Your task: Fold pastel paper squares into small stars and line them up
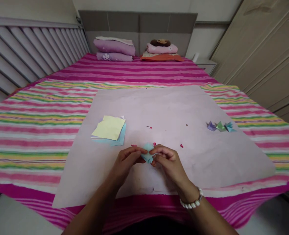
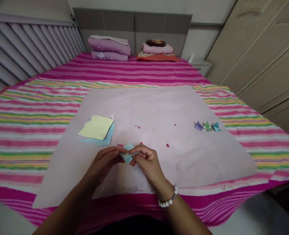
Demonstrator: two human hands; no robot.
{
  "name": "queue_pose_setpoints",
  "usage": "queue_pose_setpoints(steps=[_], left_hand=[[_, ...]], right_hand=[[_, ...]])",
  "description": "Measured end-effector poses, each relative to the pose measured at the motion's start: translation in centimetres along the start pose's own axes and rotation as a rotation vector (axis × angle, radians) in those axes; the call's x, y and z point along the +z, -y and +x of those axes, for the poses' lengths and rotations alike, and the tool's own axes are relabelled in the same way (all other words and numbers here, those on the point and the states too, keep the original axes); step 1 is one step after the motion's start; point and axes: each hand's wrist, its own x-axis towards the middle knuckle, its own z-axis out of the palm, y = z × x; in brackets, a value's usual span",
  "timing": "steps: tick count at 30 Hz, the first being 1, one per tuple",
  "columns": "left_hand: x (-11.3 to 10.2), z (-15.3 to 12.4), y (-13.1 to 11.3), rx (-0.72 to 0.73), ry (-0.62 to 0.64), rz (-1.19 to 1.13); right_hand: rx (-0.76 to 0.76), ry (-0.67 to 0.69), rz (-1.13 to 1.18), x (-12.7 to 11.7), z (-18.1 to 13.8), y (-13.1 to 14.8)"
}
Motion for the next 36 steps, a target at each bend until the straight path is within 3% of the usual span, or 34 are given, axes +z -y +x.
queue_pose_setpoints(steps=[7,15,22,28,36], left_hand=[[0.5,0.0,0.2,0.049,-0.086,0.083],[0.8,-0.4,0.1,0.106,-0.116,0.074],[0.5,0.0,0.4,0.107,-0.112,0.021],[-0.3,-0.2,0.2,0.205,-0.006,0.215],[-0.3,-0.6,-0.4,0.193,-0.071,0.436]], right_hand=[[-0.018,0.062,-0.002,0.1,-0.1,0.0],[0.039,-0.09,0.027,0.7,0.2,-0.3],[0.005,-0.116,-0.001,0.5,0.4,-0.5],[-0.048,-0.067,-0.111,-0.3,0.2,-0.4],[-0.113,-0.017,-0.365,-0.4,-0.1,0.8]])
